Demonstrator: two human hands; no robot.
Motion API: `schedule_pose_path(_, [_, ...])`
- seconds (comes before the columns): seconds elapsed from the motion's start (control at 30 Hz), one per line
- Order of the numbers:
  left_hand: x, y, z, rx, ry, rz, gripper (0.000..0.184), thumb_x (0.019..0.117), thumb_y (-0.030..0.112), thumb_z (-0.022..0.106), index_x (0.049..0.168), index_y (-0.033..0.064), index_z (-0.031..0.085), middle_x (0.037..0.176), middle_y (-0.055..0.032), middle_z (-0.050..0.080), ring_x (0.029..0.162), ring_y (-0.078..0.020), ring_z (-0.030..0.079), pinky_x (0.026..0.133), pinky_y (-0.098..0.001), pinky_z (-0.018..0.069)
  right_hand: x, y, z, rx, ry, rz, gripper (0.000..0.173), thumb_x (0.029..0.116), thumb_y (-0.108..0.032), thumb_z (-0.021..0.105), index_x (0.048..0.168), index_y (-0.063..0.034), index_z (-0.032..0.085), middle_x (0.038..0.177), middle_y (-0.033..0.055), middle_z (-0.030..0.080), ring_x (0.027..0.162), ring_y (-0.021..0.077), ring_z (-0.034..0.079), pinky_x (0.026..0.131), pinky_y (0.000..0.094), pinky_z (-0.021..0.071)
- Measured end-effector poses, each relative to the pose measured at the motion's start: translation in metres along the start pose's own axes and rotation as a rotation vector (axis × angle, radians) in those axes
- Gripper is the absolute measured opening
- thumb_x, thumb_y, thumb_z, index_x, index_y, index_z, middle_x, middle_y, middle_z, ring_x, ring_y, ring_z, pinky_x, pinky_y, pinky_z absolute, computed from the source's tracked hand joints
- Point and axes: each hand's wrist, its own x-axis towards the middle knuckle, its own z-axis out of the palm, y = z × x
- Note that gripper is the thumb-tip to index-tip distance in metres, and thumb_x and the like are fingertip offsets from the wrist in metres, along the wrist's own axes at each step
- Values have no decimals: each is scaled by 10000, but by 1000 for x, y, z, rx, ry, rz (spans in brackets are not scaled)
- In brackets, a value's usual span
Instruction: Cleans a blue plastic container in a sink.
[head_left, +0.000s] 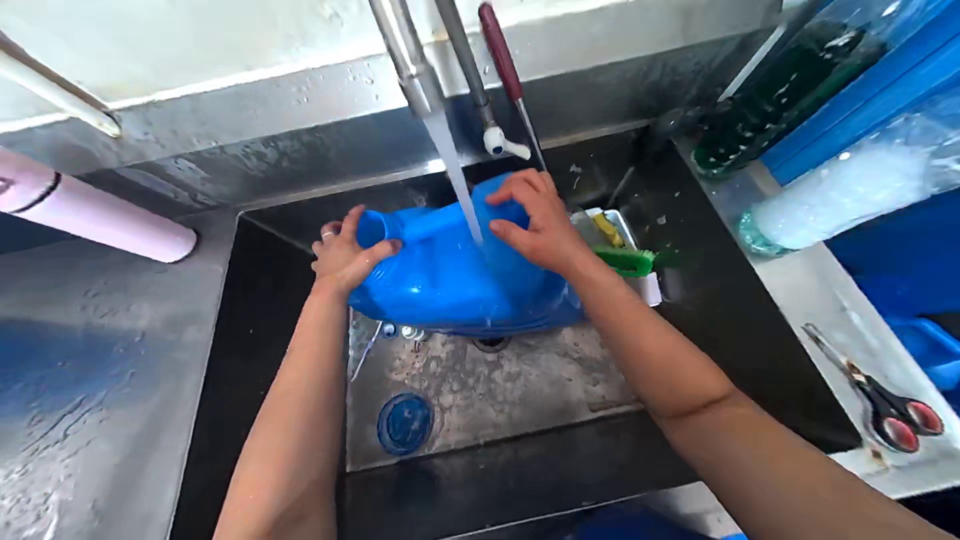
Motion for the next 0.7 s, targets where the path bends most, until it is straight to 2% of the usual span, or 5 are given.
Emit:
schedule_pose_path(0.07, [7,1,-1,16,-3,5,824,860,382,791,1572,199,420,1601,-341,275,1405,-653,254,999,-858,233,17,-12,2,-201,-27,36,166,957,-55,594,970,77,695,1022,267,676,1074,442,634,929,538,506])
schedule_pose_path(0.27, [-5,-90,-18,-181,5,-51,791,882,294,630,1597,152,322,1473,-344,455,1328,-519,469,1017,-712,396,16,-15,53,70,-132,-108,412,1014,-210,523,1349,-5,647,1369,245,612,1326,427,531,1102,600,405])
schedule_pose_path(0.5, [-61,-159,2,-418,60,-138,783,903,215,460,1613,33,186,1533,-289,402,1321,-296,501,1079,-472,420,-96,155,31,356,-165,1241,717,1081,-540,388,1472,56,460,1483,311,483,1383,409,483,1148,562,378])
schedule_pose_path(0.6, [-88,-156,25,-634,119,-261,441,1055,268,296,1420,72,444,1157,-57,626,969,-79,626,847,-314,542,-69,125,-16,84,-295,1166,744,1092,-550,328,1325,110,579,1375,342,559,1319,440,534,1116,587,392])
schedule_pose_path(0.7, [-121,-154,63,-969,135,-378,471,1126,328,231,1362,15,493,1086,-107,652,921,-146,645,814,-367,554,-33,49,-92,-122,-382,916,640,1098,-489,388,1307,76,604,1277,340,611,1213,467,589,1053,634,421])
